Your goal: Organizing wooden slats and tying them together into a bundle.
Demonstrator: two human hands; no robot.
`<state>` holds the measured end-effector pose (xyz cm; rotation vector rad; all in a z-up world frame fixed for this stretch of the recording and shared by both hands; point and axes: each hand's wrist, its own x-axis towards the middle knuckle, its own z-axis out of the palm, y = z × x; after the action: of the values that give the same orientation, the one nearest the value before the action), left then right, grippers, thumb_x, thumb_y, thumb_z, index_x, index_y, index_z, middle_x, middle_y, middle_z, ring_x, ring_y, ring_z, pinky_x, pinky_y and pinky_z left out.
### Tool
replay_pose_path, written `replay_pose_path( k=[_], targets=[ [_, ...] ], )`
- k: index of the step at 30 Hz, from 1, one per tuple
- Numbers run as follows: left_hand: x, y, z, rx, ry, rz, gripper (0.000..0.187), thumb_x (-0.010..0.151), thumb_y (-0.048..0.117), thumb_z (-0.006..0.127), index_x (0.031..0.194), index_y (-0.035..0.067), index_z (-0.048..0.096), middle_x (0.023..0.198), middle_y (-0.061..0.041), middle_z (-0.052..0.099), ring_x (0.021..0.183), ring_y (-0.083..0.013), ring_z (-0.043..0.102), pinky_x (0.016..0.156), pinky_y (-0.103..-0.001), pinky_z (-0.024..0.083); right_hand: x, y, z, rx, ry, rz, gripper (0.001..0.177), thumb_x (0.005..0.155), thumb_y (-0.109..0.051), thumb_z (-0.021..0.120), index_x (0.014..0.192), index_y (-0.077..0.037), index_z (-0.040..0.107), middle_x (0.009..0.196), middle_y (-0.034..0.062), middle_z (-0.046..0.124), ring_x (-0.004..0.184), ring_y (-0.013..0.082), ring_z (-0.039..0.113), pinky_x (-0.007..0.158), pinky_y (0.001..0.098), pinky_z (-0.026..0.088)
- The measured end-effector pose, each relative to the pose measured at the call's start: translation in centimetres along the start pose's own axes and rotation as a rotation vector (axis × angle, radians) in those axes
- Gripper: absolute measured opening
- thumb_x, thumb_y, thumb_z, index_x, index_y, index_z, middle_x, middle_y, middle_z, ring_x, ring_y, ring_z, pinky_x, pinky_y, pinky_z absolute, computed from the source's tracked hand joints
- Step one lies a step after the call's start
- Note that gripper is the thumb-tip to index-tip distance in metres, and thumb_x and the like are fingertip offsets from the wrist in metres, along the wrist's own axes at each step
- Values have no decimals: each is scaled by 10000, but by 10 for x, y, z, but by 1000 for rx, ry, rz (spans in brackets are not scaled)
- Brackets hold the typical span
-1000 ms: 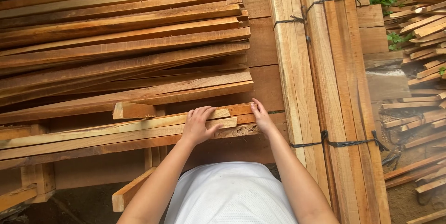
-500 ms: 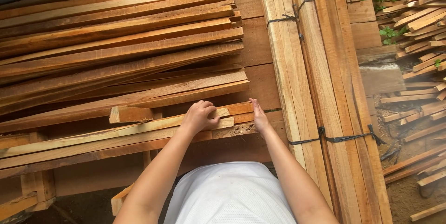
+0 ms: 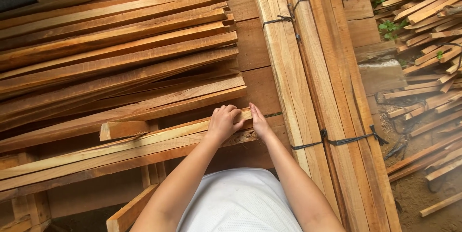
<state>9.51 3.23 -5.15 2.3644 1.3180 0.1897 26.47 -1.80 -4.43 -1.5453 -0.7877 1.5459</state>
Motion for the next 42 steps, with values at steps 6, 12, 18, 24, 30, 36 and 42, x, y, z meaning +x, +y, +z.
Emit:
replay_pose_path(
  k=[6, 12, 18, 24, 30, 36, 42],
  targets=[
    [-42, -9, -49, 12, 49, 41, 249, 848, 438, 742, 1026, 268, 703, 1081, 52, 663, 1146, -185, 618, 1007, -392, 439, 24, 28, -6, -114, -46, -78, 529, 1137, -373, 313, 1509, -57, 518, 1511, 248, 500, 1466, 413, 372, 1239, 528, 240],
    [-73, -24, -40, 163, 53, 21, 389, 729, 449, 813, 1045, 267, 678, 1150, 58, 616, 1246, -195, 544, 1081, -419, 381, 27, 41, -8, -77, -51, -102, 514, 1139, -347, 304, 1505, -62, 526, 1522, 230, 497, 1483, 391, 353, 1248, 518, 219],
    [-65, -31, -21, 94, 97, 54, 378, 670, 408, 807, 973, 234, 664, 1104, 47, 625, 1268, -174, 537, 1123, -411, 349, 20, 34, -2, 34, -58, -142, 554, 1140, -351, 297, 1541, 2, 443, 1573, 273, 406, 1517, 421, 252, 1264, 535, 126],
    [-51, -15, -3, 27, 144, 88, 387, 653, 394, 815, 975, 228, 678, 1103, 43, 636, 1263, -164, 544, 1116, -403, 356, 11, 13, -9, 85, -146, -46, 705, 1121, -520, 199, 1606, -24, 325, 1647, 262, 264, 1555, 406, 116, 1279, 491, 11],
    [-30, 8, 13, 33, 149, 125, 407, 652, 400, 812, 995, 218, 687, 1102, 32, 640, 1274, -175, 533, 1129, -428, 343, 2, -4, -7, 93, -156, -8, 741, 1107, -553, 206, 1620, -23, 273, 1662, 278, 201, 1560, 417, 59, 1277, 500, -28],
    [-25, 17, 14, 41, 161, 149, 405, 674, 407, 820, 1011, 226, 688, 1112, 39, 635, 1276, -173, 523, 1140, -429, 327, 6, 3, -7, 113, -139, -22, 654, 1115, -482, 279, 1621, -68, 308, 1660, 247, 241, 1565, 387, 90, 1279, 485, -10],
    [-16, 27, 22, 93, 211, 169, 390, 686, 450, 802, 1000, 251, 684, 1109, 51, 646, 1257, -162, 533, 1134, -427, 325, -9, -16, -6, 124, -114, -25, 545, 1119, -347, 312, 1584, -78, 397, 1638, 210, 322, 1556, 340, 183, 1288, 470, 42]
  ],
)
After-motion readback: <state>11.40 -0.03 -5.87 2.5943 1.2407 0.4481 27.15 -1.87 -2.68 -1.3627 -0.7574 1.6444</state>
